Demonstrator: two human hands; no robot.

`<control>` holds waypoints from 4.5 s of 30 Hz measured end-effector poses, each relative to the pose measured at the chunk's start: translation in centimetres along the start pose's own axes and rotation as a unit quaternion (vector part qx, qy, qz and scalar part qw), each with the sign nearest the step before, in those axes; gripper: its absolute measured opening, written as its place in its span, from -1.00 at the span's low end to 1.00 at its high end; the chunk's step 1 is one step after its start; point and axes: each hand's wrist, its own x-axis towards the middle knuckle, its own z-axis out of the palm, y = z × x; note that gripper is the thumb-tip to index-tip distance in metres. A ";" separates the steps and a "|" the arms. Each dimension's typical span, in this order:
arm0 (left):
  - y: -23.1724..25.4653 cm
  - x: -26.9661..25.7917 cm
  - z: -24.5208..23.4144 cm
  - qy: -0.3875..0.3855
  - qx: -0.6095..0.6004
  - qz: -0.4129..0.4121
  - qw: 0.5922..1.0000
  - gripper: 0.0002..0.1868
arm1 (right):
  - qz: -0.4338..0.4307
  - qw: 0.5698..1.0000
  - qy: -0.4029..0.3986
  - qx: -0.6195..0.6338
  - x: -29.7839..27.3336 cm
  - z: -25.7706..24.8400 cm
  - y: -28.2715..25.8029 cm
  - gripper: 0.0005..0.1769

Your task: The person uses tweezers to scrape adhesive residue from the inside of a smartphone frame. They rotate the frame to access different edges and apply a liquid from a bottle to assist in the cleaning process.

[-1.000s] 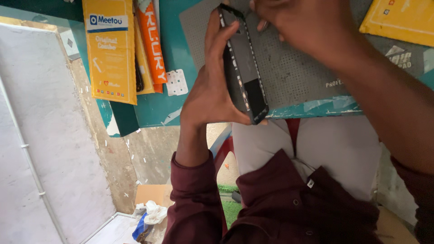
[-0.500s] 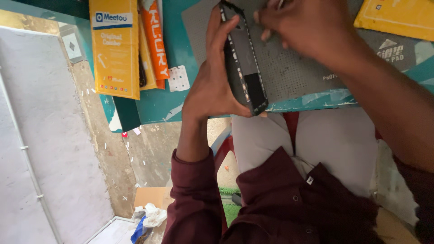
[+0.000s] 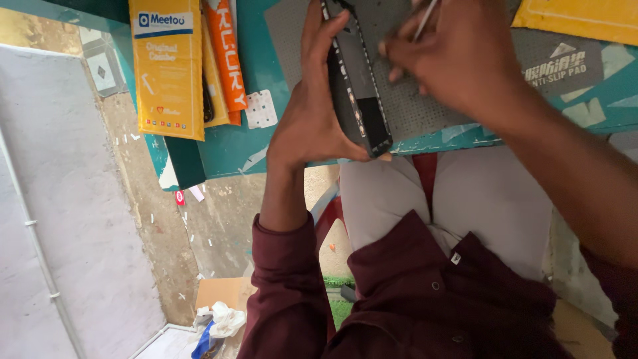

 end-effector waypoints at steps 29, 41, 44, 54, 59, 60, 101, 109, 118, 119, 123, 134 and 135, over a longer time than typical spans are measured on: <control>-0.6 -0.3 0.3 0.004 0.016 0.015 1.000 0.68 | -0.064 0.997 -0.024 -0.021 -5.3 -0.2 1.5 -0.57; -0.8 -0.7 0.4 0.008 0.050 0.010 0.999 0.70 | -0.084 0.996 -0.028 0.001 -6.8 -0.4 1.4 -0.56; -1.1 -1.1 0.5 -0.001 0.039 -0.011 0.999 0.68 | -0.058 0.998 -0.018 0.006 -6.8 -0.2 1.0 -0.59; -1.5 -1.4 0.5 -0.004 0.056 0.012 0.998 0.68 | -0.095 0.995 -0.030 0.009 -8.2 -0.3 1.6 -0.57; -1.4 -1.3 0.5 -0.013 0.031 -0.022 0.999 0.68 | -0.026 0.999 -0.019 -0.020 -7.0 -0.1 1.0 -0.57; -1.4 -1.5 0.4 -0.022 0.012 -0.052 0.998 0.67 | -0.022 1.000 -0.011 -0.012 -6.9 -0.2 0.8 -0.57; -1.8 -4.0 1.6 0.193 0.196 0.034 0.961 0.82 | -0.074 0.996 0.002 0.040 -7.2 -0.9 2.3 -0.55; 3.2 -2.6 0.7 0.194 0.148 0.156 0.957 0.66 | -0.162 0.985 0.005 0.057 -7.5 -0.3 4.1 -0.56; 3.2 -0.7 4.0 0.282 -0.075 0.273 0.917 0.03 | -0.130 0.991 0.038 -0.022 -7.6 0.0 3.0 -0.46; 3.3 -0.8 4.1 0.275 -0.080 0.271 0.919 0.01 | -0.116 0.991 0.044 -0.039 -7.6 0.1 2.8 -0.43; 3.7 -1.5 4.1 0.285 -0.071 0.260 0.920 -0.01 | -0.138 0.986 0.057 -0.068 -7.3 0.5 1.8 -0.37; 2.7 -0.8 2.2 0.328 -0.020 0.289 0.899 -0.05 | -0.164 0.978 0.049 -0.115 -7.5 -0.1 2.0 -0.35; 2.6 -0.8 2.4 0.317 -0.026 0.289 0.903 -0.06 | -0.160 0.976 0.056 -0.139 -7.5 -0.6 2.1 -0.37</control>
